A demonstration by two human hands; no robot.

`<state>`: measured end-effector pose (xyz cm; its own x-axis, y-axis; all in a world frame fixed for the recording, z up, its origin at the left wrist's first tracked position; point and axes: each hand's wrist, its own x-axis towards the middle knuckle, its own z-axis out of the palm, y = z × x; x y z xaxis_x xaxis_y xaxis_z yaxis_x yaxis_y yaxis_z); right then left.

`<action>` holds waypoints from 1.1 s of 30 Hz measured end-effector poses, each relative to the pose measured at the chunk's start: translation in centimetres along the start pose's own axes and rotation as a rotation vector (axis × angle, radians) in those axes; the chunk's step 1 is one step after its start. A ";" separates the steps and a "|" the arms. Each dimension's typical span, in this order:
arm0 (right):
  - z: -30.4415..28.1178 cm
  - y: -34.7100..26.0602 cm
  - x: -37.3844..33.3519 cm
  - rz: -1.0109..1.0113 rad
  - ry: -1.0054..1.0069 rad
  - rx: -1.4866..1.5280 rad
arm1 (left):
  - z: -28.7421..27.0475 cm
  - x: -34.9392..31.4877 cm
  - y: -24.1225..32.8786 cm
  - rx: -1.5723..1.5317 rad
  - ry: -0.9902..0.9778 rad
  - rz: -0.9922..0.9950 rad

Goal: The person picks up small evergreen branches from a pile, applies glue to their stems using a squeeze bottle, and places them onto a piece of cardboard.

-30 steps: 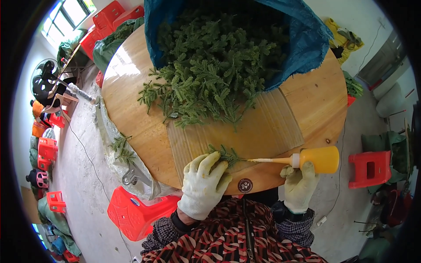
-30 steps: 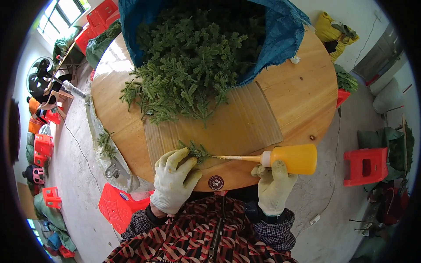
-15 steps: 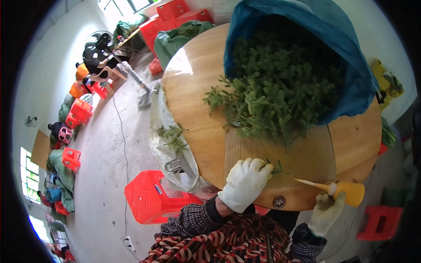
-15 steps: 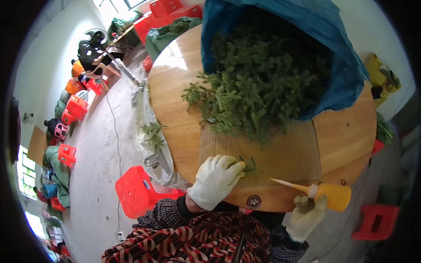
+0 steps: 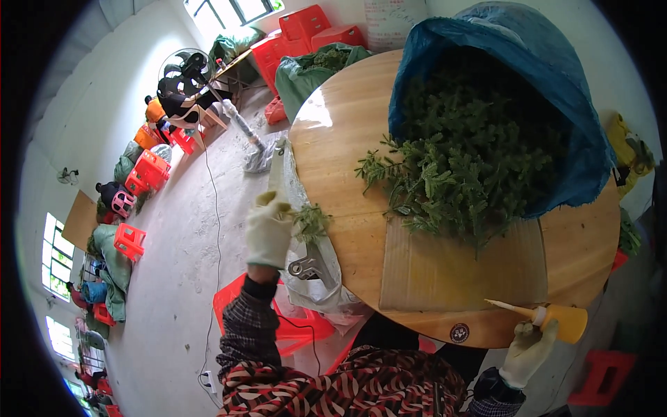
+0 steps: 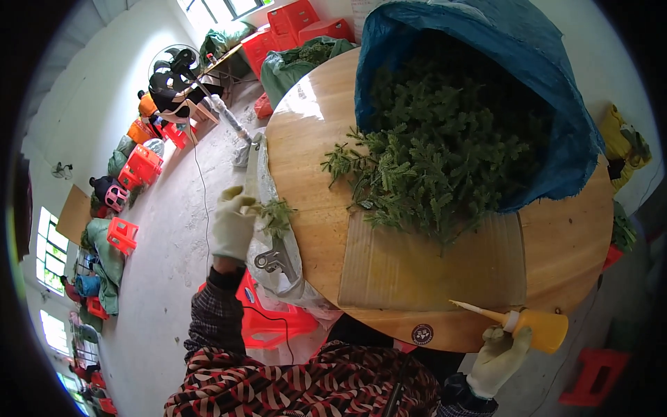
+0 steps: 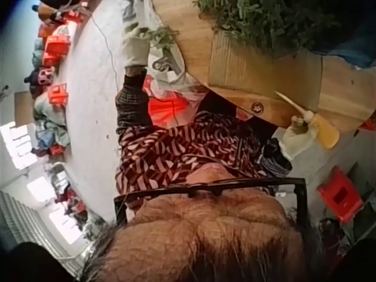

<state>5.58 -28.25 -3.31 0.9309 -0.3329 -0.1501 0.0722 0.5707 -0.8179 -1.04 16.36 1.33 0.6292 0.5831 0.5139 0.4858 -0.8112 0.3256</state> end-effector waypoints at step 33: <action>0.2 0.4 0.2 -0.005 -0.035 -0.038 | 2.3 -1.7 -7.8 0.419 -0.268 -0.262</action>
<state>5.86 -27.94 -3.56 0.9426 -0.3089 -0.1269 0.0640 0.5400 -0.8392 -4.48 21.87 -3.93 0.5609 0.7979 0.2207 0.8116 -0.5826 0.0436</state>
